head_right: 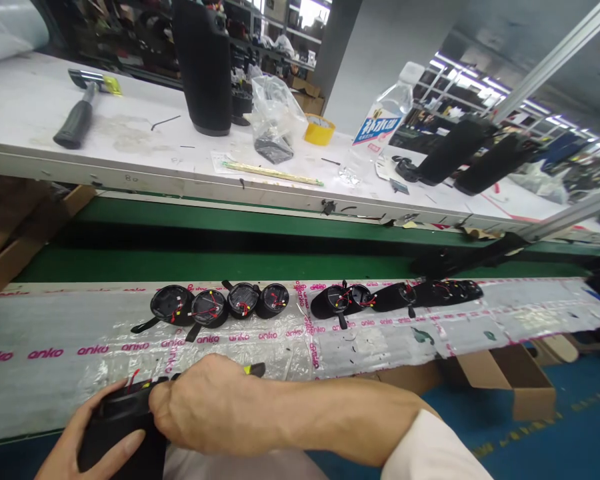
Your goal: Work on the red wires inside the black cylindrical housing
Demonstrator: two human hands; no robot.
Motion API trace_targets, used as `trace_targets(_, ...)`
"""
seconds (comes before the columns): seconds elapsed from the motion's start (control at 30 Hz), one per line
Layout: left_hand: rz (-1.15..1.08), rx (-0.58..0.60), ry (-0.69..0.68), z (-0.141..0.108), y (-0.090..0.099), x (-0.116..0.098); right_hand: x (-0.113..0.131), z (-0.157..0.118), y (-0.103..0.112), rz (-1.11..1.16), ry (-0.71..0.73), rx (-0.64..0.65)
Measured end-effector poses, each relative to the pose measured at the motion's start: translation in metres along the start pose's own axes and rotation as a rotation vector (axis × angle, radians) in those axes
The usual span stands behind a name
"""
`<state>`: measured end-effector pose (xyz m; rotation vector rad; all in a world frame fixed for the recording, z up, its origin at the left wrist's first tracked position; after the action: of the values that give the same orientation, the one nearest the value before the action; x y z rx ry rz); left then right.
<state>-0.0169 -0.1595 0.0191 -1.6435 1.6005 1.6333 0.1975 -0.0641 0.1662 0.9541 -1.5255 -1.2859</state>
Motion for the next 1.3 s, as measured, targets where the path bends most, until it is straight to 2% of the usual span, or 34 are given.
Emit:
trace_targets(0.1,-0.090,0.098,0.012,0.007,0.001,-0.007,-0.002,0.002,-0.015,0.065,-0.007,-0.147)
trace_targets(0.17,-0.129,0.109,0.001,0.008,0.002,-0.015,-0.005,0.000,-0.025,0.077,-0.056,-0.205)
trace_targets(0.27,-0.137,0.107,0.027,0.002,0.001,-0.025,-0.013,-0.007,-0.030,0.026,-0.177,-0.235)
trace_targets(0.33,-0.130,0.099,0.052,0.000,0.001,-0.028,-0.017,-0.013,-0.028,-0.016,-0.198,-0.237)
trace_targets(0.43,-0.109,0.108,0.002,0.003,0.001,-0.027,-0.017,-0.017,-0.022,-0.030,-0.118,-0.228)
trace_targets(0.53,-0.089,0.178,-0.047,0.009,0.001,-0.026,-0.016,-0.016,-0.017,-0.076,-0.037,-0.237)
trace_targets(0.77,-0.105,0.217,-0.036,0.008,0.002,-0.022,-0.016,-0.016,-0.011,-0.203,0.075,-0.250)
trace_targets(1.1,-0.117,0.194,0.002,-0.003,-0.002,-0.031,-0.015,-0.016,-0.013,-0.255,0.094,-0.253)
trace_targets(1.3,-0.082,0.194,-0.025,0.000,-0.001,-0.029,-0.016,-0.017,-0.011,-0.237,0.090,-0.240)
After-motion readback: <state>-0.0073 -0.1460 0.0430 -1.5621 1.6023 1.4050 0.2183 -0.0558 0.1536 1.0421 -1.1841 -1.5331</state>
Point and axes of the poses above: each hand's wrist, its own z-axis towards the middle knuckle, its own y-axis out of the back of the hand, x = y × z, the point moved 3 cm from there along z, towards the middle knuckle, and after that the axes turned 12 degrees about -x, right-handed, at the moved point
